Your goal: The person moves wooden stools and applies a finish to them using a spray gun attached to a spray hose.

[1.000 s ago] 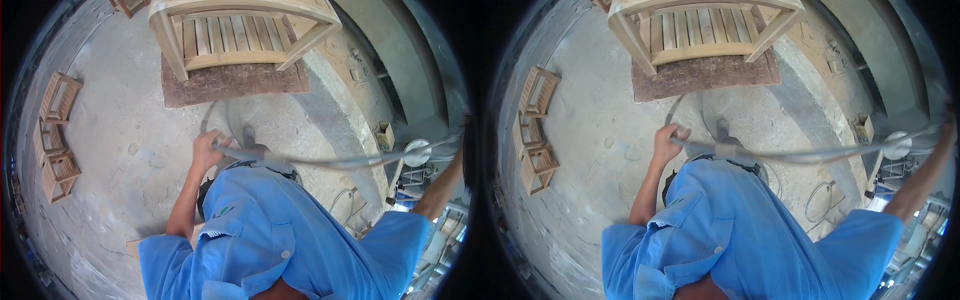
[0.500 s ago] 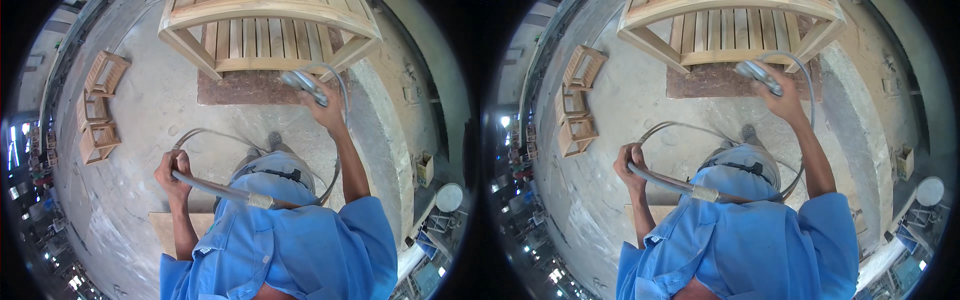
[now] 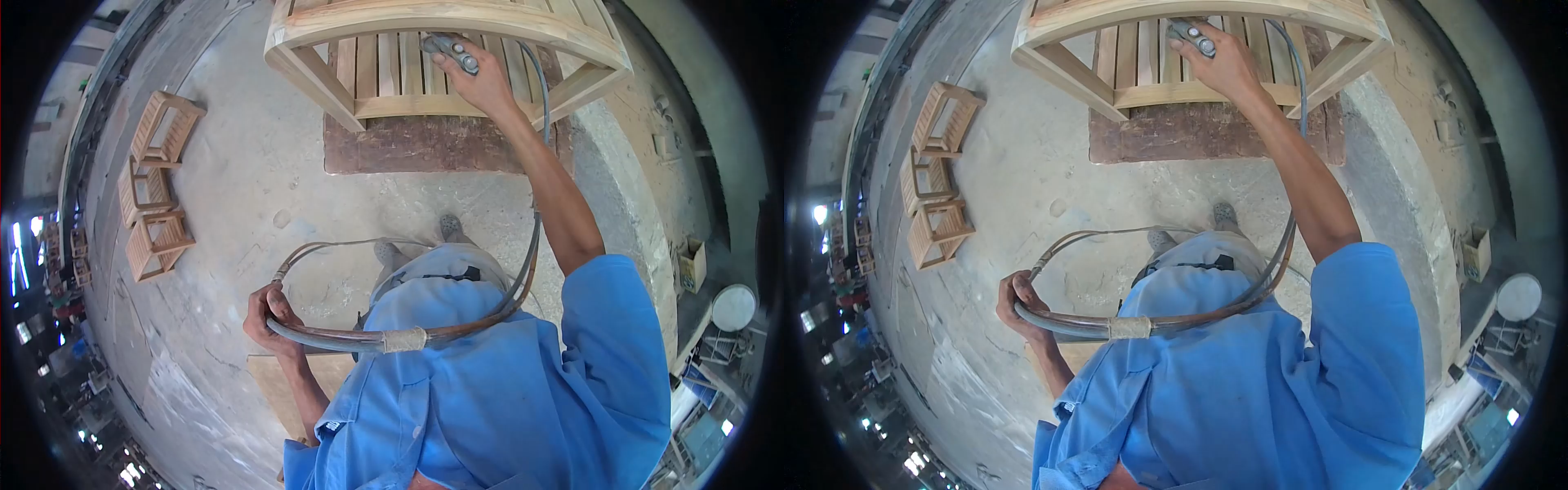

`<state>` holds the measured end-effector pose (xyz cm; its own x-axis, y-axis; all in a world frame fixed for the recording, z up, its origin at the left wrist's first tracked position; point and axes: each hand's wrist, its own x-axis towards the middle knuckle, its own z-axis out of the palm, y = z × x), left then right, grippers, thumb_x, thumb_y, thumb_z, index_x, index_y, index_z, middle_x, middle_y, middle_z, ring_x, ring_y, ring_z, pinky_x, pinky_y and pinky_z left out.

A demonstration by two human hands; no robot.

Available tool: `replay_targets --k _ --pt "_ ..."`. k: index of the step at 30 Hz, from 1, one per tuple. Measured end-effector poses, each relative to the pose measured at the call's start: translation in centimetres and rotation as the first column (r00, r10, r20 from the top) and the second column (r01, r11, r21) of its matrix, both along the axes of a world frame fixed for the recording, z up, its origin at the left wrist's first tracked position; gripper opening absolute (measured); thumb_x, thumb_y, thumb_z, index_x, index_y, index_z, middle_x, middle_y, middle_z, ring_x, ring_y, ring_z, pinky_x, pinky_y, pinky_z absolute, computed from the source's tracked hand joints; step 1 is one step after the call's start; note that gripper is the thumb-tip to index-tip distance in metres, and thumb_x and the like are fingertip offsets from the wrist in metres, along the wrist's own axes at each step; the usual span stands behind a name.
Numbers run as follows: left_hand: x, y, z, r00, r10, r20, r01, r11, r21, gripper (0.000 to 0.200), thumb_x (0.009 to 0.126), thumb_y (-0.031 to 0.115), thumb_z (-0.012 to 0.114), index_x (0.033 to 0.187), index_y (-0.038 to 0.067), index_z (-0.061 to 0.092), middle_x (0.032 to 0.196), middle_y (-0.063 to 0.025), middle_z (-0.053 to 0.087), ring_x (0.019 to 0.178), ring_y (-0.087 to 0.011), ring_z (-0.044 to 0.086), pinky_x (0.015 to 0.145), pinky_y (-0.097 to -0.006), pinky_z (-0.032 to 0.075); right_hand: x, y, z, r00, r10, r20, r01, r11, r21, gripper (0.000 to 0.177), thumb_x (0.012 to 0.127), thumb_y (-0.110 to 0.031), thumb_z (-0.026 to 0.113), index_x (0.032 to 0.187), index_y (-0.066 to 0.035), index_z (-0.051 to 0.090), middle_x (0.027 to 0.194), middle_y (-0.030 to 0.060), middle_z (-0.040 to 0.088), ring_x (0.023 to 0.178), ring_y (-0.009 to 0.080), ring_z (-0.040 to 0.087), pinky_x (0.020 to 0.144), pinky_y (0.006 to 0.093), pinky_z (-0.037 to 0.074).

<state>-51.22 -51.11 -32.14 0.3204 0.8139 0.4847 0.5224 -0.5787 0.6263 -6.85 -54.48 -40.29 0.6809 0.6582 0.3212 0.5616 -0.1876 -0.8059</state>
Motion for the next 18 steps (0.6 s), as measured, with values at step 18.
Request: replay_targets --k 18 --pt "-3.9 5.3 -3.3 0.979 -0.17 0.11 0.186 0.971 -0.152 0.032 0.096 0.025 0.055 0.077 -0.001 0.061 0.062 -0.0037 0.057 0.052 -0.0069 0.045 0.048 -0.024 0.035 -6.9 -1.2 4.4 0.999 0.004 -0.038 -0.008 0.996 -0.093 0.044 0.087 -0.027 0.069 0.128 -0.013 0.06 0.107 0.0134 0.07 0.095 0.018 0.066 0.085 0.0315 0.05"
